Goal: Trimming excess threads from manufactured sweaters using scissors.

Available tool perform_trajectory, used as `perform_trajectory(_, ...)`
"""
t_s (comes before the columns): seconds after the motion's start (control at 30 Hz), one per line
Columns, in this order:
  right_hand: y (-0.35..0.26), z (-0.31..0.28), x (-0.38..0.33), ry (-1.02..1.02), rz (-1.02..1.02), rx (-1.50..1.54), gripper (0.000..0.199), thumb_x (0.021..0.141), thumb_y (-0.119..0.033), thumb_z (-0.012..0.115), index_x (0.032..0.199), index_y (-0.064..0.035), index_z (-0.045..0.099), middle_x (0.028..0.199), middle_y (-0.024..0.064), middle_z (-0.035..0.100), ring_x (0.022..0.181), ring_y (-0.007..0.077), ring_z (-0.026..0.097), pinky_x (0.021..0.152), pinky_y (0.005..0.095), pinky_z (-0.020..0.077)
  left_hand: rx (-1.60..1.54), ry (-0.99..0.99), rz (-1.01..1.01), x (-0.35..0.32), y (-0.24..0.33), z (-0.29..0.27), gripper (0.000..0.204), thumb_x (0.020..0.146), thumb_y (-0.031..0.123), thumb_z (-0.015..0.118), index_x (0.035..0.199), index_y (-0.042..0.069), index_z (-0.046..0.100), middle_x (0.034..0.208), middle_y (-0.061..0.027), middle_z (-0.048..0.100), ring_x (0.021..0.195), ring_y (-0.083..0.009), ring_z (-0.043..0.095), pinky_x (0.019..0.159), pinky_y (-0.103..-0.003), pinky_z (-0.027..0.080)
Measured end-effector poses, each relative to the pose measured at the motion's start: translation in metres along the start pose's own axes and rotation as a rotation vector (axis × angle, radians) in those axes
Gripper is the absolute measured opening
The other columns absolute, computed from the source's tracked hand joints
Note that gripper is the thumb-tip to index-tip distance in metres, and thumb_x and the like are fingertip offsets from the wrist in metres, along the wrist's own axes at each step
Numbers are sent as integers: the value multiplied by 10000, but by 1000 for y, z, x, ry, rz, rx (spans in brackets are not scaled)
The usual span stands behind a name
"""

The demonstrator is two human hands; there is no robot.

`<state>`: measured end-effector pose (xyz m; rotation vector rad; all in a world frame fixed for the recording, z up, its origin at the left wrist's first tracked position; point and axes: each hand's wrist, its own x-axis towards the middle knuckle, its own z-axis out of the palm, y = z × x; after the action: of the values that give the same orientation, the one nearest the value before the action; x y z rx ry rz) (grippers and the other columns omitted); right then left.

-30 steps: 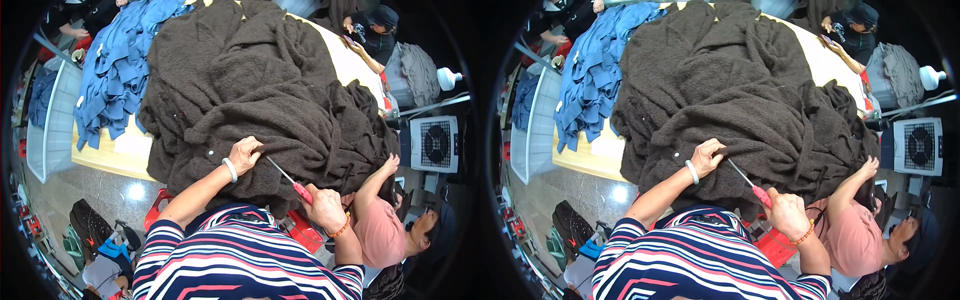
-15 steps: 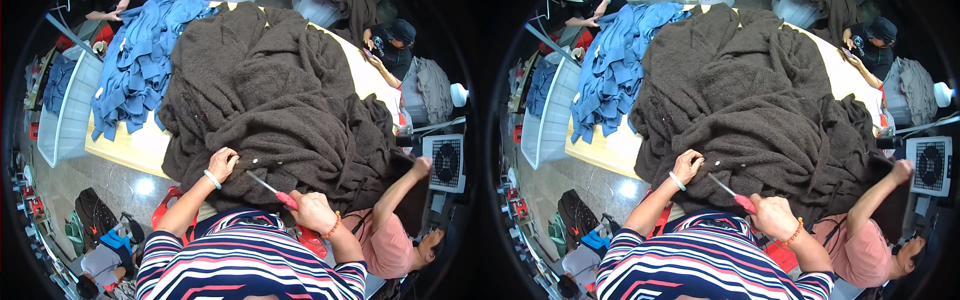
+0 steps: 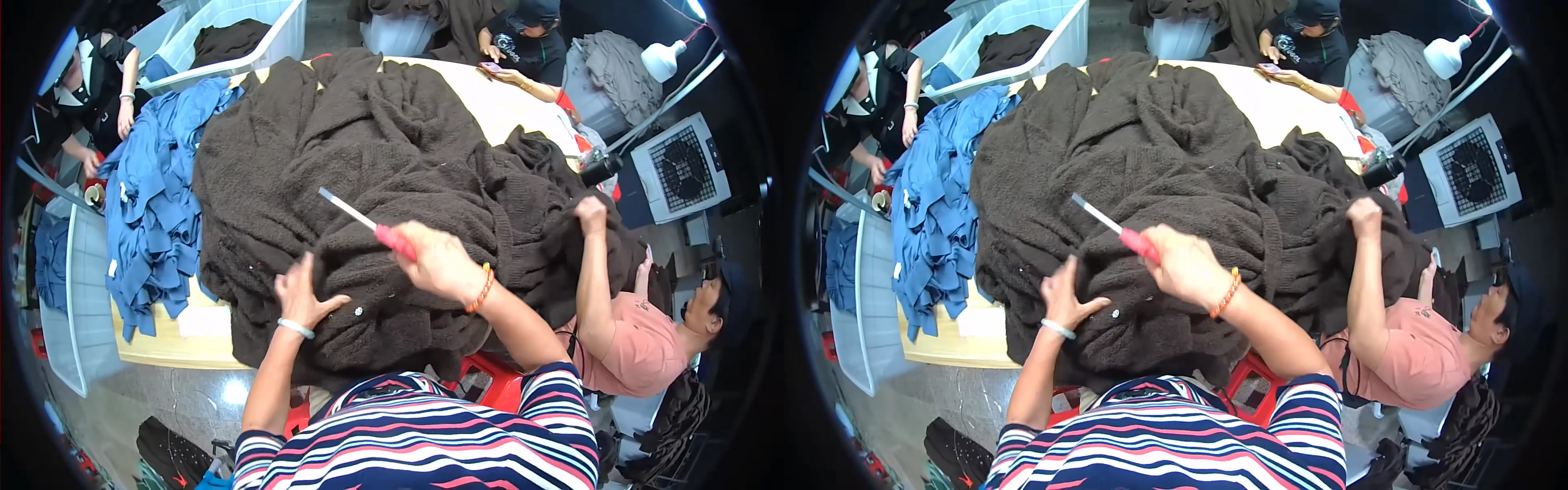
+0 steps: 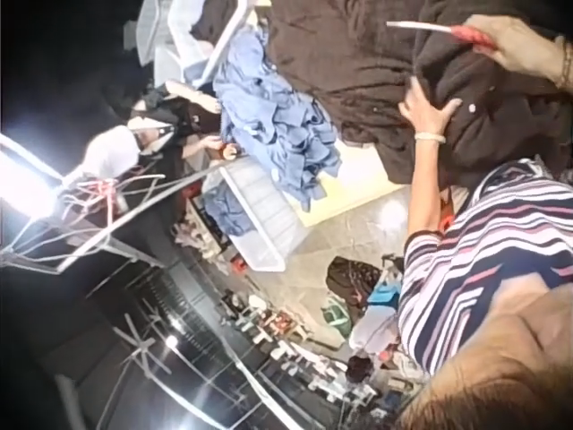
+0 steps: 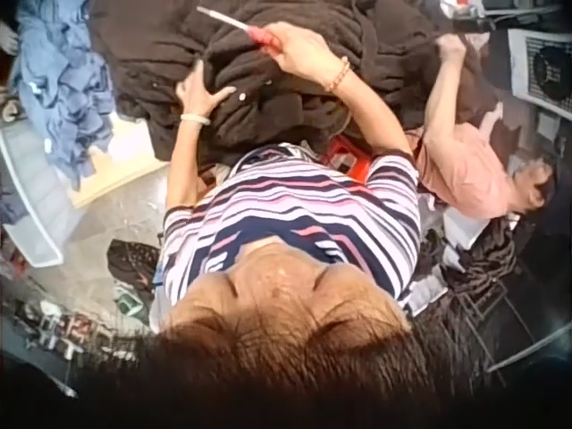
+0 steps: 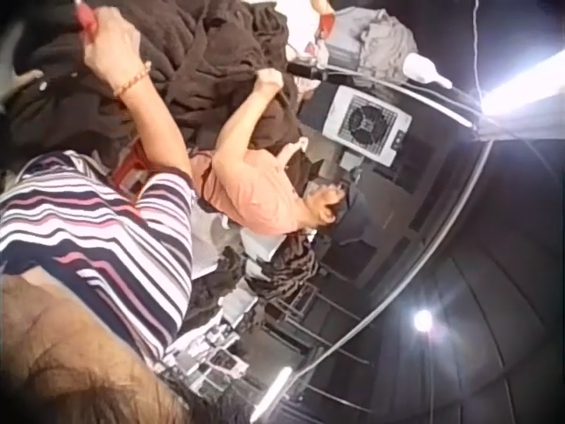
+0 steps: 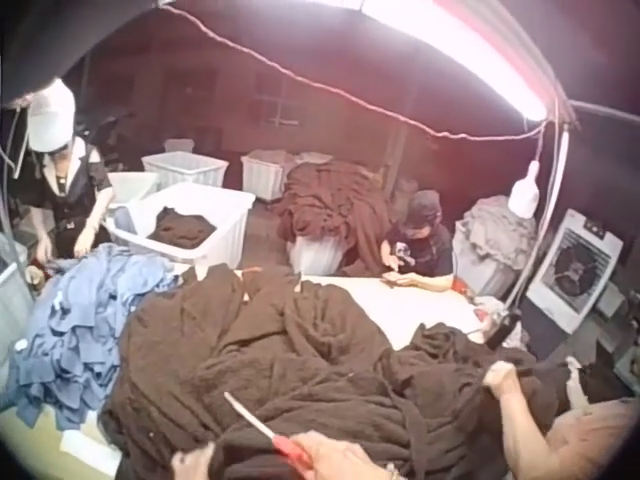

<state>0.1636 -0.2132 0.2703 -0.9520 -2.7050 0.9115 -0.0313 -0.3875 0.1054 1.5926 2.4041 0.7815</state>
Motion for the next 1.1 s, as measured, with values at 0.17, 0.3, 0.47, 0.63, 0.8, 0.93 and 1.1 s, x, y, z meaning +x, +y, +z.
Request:
perform_trajectory(0.17, 28, 7, 32, -33, 76, -57, 356, 857, -242, 674, 1183, -127, 592, 1081, 149, 649, 1003, 361, 626, 854, 434, 504, -453, -970, 19, -23, 63, -31, 652, 736, 520, 754, 1014, -22, 521, 908, -283, 628, 878, -447, 627, 758, -459, 495)
perform_trajectory(0.3, 61, 39, 22, -199, 86, -61, 298, 871, -227, 623, 1152, -129, 597, 1067, 152, 661, 1004, 366, 629, 869, 459, 493, -629, -761, 74, -68, 41, 8, 678, 779, 488, 750, 1185, -17, 553, 1030, -261, 629, 977, -401, 624, 826, -420, 494)
perform_trajectory(0.47, 74, 35, -23, -236, 312, -180, 260, 857, -177, 554, 1103, -109, 603, 920, 187, 685, 888, 383, 660, 802, 483, 512, -527, -437, 7, -27, 9, -22, 641, 761, 300, 797, 1285, 20, 555, 1082, -200, 616, 1014, -325, 604, 869, -382, 484)
perform_trajectory(0.63, 91, 41, -45, -165, 510, -182, 281, 865, -198, 555, 1129, -113, 601, 923, 217, 678, 911, 420, 647, 819, 502, 506, 76, -97, 76, 24, -9, -9, 897, 664, 262, 841, 1438, 165, 396, 1459, -204, 333, 1331, -411, 331, 1007, -517, 350)
perform_trajectory(0.8, 97, 44, -52, -155, 636, -198, 298, 866, -219, 556, 1153, -148, 594, 957, 233, 670, 947, 429, 637, 837, 510, 499, 359, -179, 54, 71, -79, 31, 702, 757, 19, 615, 1413, 187, 428, 1470, -153, 331, 1330, -402, 336, 923, -694, 383)
perform_trajectory(0.93, 97, 45, -59, -82, 638, -177, 281, 854, -181, 555, 1115, -82, 581, 938, 263, 653, 942, 458, 616, 825, 531, 485, 414, -16, 84, 126, -103, 28, 483, 837, 53, 498, 1307, 161, 521, 1291, -127, 481, 1219, -341, 483, 863, -581, 433)
perform_trajectory(1.1, 99, 53, -51, -112, 579, -208, 299, 867, -164, 551, 1158, -107, 588, 958, 243, 666, 938, 439, 634, 833, 513, 498, 443, -60, -36, 164, -93, 20, 421, 846, 101, 530, 1265, 131, 544, 1182, -120, 501, 1218, -303, 489, 917, -506, 425)
